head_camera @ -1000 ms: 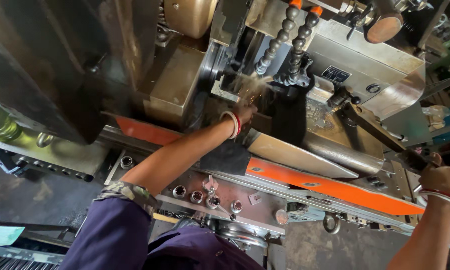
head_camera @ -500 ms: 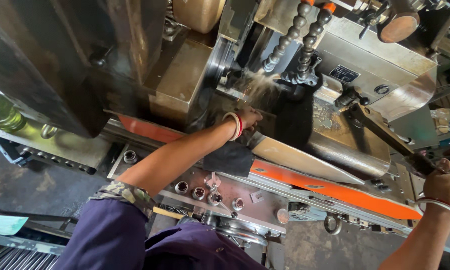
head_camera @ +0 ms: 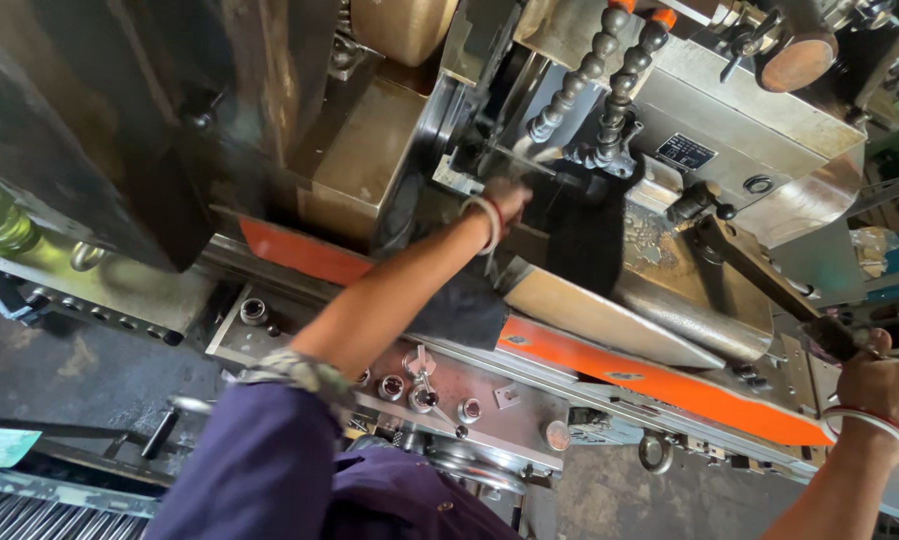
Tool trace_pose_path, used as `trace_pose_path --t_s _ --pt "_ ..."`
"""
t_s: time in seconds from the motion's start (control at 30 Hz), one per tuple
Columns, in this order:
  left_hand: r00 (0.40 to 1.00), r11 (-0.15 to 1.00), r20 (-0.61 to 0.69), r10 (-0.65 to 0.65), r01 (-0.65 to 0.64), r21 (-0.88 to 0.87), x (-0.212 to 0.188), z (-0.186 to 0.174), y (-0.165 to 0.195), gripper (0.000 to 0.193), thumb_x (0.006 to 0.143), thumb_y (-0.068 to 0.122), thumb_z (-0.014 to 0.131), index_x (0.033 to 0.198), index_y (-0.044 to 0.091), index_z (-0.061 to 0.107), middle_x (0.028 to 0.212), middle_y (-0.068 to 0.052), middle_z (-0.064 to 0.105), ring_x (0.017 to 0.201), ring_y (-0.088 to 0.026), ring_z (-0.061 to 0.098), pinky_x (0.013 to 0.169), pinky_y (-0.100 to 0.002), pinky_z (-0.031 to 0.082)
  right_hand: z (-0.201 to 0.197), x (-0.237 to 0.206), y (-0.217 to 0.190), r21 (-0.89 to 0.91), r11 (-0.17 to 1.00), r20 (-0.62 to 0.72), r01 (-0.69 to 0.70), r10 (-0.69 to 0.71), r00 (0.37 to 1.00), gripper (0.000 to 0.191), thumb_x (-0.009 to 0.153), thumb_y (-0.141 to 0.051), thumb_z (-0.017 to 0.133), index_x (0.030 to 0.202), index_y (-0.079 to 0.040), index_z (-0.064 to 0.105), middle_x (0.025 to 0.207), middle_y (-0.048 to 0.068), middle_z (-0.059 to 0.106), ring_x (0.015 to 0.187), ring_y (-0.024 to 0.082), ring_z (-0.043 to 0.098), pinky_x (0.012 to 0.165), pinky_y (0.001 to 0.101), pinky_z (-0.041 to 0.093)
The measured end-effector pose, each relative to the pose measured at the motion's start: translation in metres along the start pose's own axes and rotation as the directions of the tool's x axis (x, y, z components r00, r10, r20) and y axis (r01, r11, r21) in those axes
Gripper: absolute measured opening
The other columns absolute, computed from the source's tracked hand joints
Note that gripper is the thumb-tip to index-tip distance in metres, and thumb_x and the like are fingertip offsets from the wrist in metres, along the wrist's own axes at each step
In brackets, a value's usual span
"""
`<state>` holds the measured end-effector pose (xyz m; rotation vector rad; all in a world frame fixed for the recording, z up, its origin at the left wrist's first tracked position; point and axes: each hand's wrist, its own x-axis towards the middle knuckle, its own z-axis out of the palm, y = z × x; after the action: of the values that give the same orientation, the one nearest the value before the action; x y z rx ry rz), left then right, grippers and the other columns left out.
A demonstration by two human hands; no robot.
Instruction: The person repeatedly picks metal rods from a blue crate, inserts them into a metal forming machine, and operates a lever to process each rod. The processed rods are returned to the crate. The person wears flip-flops and a purple shirt with red text.
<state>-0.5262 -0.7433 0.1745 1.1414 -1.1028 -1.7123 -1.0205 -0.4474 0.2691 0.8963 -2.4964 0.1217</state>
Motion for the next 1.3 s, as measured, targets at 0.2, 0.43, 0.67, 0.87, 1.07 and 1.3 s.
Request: trace_pose_path --t_s 0.2,0.43,0.67,0.87,1.07,1.3 --pt "0.947 0.944 -0.168 -0.276 0.233 -0.235 0.023 0.018 0.041 0.037 0.093 0.041 0.064 0.088 0.004 0.065 0.059 -0.008 0.055 0.046 -0.023 0.05 0.042 -0.038 0.039 0.007 0.006 0.007 -0.149 0.988 -0.007 0.049 -0.051 0.999 0.09 0.116 -0.054 0.021 0.088 0.008 0.081 0.082 0.034 0.075 0.087 0.049 0.072 0.073 0.0528 0.052" --pt "0.913 0.841 -0.295 -0.283 0.089 -0.534 0.069 0.03 0.032 0.033 0.095 0.032 0.064 0.097 -0.001 0.068 0.065 -0.008 0.061 0.05 -0.019 0.055 0.044 -0.034 0.042 0.015 0.01 0.015 -0.302 0.953 -0.045 0.031 -0.046 0.998 0.09 0.116 -0.056 0.018 0.086 -0.002 0.083 0.08 0.027 0.077 0.083 0.045 0.073 0.071 0.0492 0.05" --pt "0.904 0.767 -0.283 -0.32 0.071 -0.638 0.087 0.031 0.026 0.029 0.093 0.033 0.068 0.096 0.005 0.066 0.071 -0.006 0.059 0.051 -0.017 0.053 0.045 -0.03 0.043 0.021 0.012 0.021 -0.303 0.951 -0.026 0.062 -0.074 0.997 0.085 0.115 -0.051 0.018 0.085 -0.005 0.084 0.073 0.023 0.076 0.078 0.041 0.073 0.068 0.0455 0.047" --pt "0.91 0.736 -0.266 -0.319 0.061 -0.675 0.09 0.025 0.024 0.032 0.092 0.038 0.07 0.084 0.01 0.06 0.062 -0.003 0.051 0.046 -0.015 0.046 0.042 -0.032 0.037 0.018 0.007 0.021 -0.325 0.945 -0.037 0.038 -0.053 0.998 0.085 0.115 -0.052 0.017 0.085 -0.006 0.083 0.07 0.023 0.075 0.073 0.04 0.073 0.066 0.0445 0.045" --pt "0.964 0.706 -0.062 -0.258 0.144 -0.694 0.079 0.022 0.007 0.042 0.092 0.049 0.065 0.069 0.019 0.047 0.051 0.004 0.038 0.039 -0.013 0.035 0.038 -0.032 0.028 0.018 0.008 0.021 -0.343 0.938 -0.032 0.049 -0.064 0.997 0.089 0.116 -0.051 0.017 0.082 -0.002 0.083 0.07 0.023 0.075 0.077 0.041 0.073 0.068 0.0453 0.047" --pt "0.968 0.744 -0.127 -0.218 0.081 -0.663 0.089 0.023 0.0 0.039 0.091 0.044 0.067 0.068 0.018 0.05 0.053 0.002 0.044 0.041 -0.014 0.042 0.04 -0.033 0.033 0.019 0.011 0.019 -0.272 0.962 -0.021 0.019 -0.026 0.999 0.09 0.115 -0.052 0.018 0.083 0.004 0.081 0.072 0.029 0.075 0.078 0.044 0.073 0.068 0.0483 0.047"
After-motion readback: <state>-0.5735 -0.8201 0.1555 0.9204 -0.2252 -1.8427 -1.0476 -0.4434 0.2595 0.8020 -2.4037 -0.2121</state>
